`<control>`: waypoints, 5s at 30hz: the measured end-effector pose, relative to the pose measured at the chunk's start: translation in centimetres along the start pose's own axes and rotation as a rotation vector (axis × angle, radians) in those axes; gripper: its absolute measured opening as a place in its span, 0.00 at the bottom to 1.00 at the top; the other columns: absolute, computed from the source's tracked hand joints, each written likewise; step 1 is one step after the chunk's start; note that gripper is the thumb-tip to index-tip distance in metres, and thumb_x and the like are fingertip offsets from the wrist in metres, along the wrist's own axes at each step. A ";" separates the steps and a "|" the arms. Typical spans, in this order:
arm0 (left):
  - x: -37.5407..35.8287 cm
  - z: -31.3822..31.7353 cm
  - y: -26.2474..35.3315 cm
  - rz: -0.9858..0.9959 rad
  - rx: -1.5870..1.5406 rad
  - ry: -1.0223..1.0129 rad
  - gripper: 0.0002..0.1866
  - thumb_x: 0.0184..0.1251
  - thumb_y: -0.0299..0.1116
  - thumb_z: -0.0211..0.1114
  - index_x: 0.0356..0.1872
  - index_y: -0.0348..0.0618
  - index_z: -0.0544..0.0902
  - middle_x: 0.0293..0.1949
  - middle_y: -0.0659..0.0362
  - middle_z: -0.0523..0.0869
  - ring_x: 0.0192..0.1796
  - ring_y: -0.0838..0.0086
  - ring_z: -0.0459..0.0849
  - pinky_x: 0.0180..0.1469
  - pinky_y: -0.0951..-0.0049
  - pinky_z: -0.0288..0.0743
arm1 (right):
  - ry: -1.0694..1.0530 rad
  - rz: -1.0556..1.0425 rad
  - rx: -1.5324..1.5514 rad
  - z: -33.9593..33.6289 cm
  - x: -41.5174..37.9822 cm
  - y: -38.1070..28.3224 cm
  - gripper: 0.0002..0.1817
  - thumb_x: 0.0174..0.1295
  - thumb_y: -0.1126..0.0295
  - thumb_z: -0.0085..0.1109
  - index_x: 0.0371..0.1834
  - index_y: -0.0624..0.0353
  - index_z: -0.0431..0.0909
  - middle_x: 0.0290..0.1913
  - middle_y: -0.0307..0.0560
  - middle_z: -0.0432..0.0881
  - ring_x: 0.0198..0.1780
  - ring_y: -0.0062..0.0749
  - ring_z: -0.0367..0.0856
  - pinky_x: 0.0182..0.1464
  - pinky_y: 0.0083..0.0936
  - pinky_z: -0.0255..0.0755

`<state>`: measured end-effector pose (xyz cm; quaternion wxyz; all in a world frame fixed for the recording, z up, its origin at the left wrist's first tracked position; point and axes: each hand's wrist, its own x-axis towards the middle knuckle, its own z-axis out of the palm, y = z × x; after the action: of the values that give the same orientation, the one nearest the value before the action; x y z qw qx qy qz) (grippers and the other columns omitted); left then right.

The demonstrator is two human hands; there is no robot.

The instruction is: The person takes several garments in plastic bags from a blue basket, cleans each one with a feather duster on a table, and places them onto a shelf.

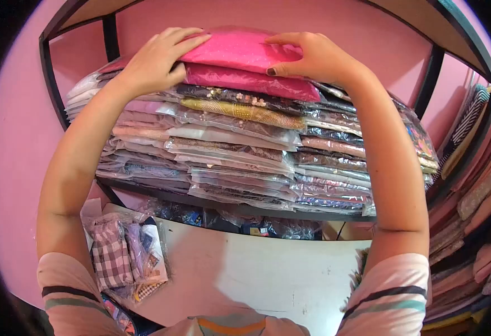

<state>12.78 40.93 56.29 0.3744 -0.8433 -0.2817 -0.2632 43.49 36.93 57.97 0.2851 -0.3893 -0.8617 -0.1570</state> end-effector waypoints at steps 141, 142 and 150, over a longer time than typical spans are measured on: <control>-94.1 -14.7 39.9 -0.956 -0.962 -0.922 0.16 0.62 0.38 0.52 0.46 0.41 0.79 0.42 0.50 0.81 0.50 0.56 0.76 0.53 0.56 0.68 | -0.945 0.906 -0.034 38.1 -43.9 -43.8 0.47 0.55 0.37 0.53 0.73 0.23 0.34 0.75 0.55 0.23 0.74 0.58 0.21 0.66 0.66 0.29; -94.9 -14.3 42.6 -0.919 -0.767 -0.773 0.16 0.62 0.38 0.52 0.45 0.41 0.79 0.41 0.52 0.82 0.51 0.58 0.76 0.52 0.57 0.68 | -0.938 0.908 -0.035 38.1 -43.9 -43.9 0.47 0.55 0.36 0.53 0.73 0.23 0.34 0.75 0.55 0.24 0.74 0.59 0.22 0.66 0.66 0.29; -90.7 -14.3 40.3 -0.610 -0.527 -1.441 0.12 0.58 0.39 0.56 0.33 0.47 0.86 0.39 0.59 0.84 0.52 0.69 0.76 0.49 0.65 0.69 | -0.907 0.893 -0.039 38.1 -43.8 -44.1 0.47 0.54 0.37 0.55 0.73 0.23 0.37 0.75 0.57 0.26 0.75 0.59 0.24 0.65 0.68 0.30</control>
<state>-27.18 -17.99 -14.26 -0.1958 -0.7521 -0.5984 0.1946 19.29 1.62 -1.09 -0.0774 -0.7440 -0.6484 0.1420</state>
